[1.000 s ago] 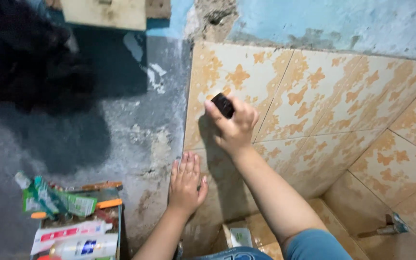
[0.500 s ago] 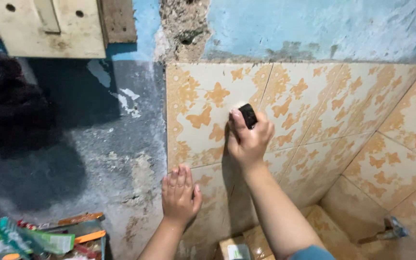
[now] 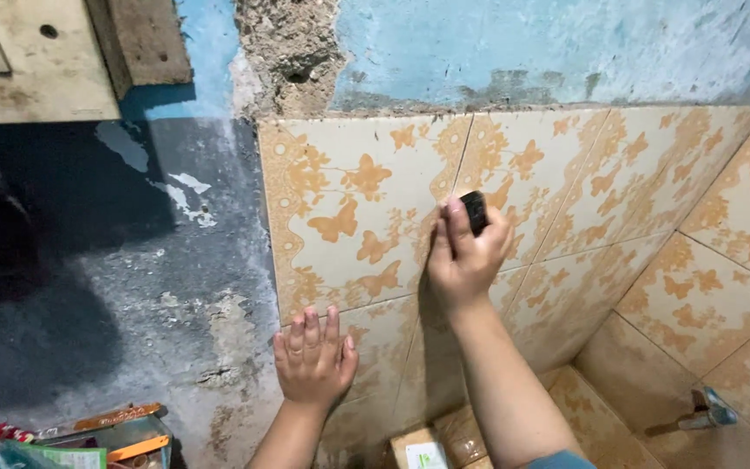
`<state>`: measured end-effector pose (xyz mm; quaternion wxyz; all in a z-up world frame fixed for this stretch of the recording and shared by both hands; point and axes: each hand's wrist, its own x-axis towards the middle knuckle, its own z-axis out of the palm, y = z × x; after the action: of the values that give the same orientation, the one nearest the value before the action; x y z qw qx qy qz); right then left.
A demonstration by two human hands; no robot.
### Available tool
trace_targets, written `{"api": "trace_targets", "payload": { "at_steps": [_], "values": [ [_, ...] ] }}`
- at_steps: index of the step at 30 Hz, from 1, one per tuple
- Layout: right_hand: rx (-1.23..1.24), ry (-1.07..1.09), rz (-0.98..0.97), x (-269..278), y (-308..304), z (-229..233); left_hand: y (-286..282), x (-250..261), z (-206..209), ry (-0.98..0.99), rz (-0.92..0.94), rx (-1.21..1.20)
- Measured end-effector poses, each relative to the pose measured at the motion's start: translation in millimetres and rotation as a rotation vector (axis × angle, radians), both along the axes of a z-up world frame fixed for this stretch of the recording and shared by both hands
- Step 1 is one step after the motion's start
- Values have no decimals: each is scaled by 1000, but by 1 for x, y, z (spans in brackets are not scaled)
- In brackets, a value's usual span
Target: Scrubbing and cleaning the bathroom wall and floor tiles using a sponge.
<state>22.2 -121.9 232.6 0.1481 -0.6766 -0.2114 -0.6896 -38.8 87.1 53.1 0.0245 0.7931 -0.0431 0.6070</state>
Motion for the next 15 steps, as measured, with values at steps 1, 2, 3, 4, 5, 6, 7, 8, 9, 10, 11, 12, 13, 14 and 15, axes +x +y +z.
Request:
{"api": "trace_targets", "payload": {
  "at_steps": [1, 2, 3, 4, 5, 6, 7, 8, 9, 10, 11, 12, 13, 14, 15],
  "values": [
    [0, -2, 0, -2, 5, -2, 0, -1, 1, -2, 0, 0],
    [10, -7, 5, -3, 10, -4, -1, -1, 2, -9, 5, 2],
    [20, -12, 11, -5, 16, -6, -1, -1, 4, -16, 10, 4],
    [20, -10, 12, -12, 27, -19, -2, -1, 5, -14, 11, 4],
    [-73, 10, 121, -20, 39, -32, -2, -1, 5, -20, 21, 4],
    [-165, 31, 231, -28, 51, -46, -2, -2, 5, -26, 33, 5],
    [-165, 34, 233, -36, 54, -51, -1, 2, -3, -22, 35, 5],
    [-222, 38, 229, -44, 58, -55, 1, 6, -11, 3, -11, -10],
    [-278, 40, 224, -52, 62, -60, 3, 9, -18, 29, -57, -26],
    [-276, 46, 230, -41, 51, -55, 1, 5, -11, 35, -52, -24],
    [-244, 54, 201, -29, 40, -50, -2, 1, -5, 13, -5, -4],
    [-210, 59, 171, -16, 30, -44, -3, -1, 4, -13, 41, 18],
    [-206, 61, 176, -16, 27, -31, -2, -2, 4, -11, 45, 23],
    [-72, 60, 134, -15, 23, -18, -3, -2, 4, -11, 46, 21],
    [62, 59, 92, -15, 20, -5, -4, -3, 4, -12, 47, 19]
  ]
}}
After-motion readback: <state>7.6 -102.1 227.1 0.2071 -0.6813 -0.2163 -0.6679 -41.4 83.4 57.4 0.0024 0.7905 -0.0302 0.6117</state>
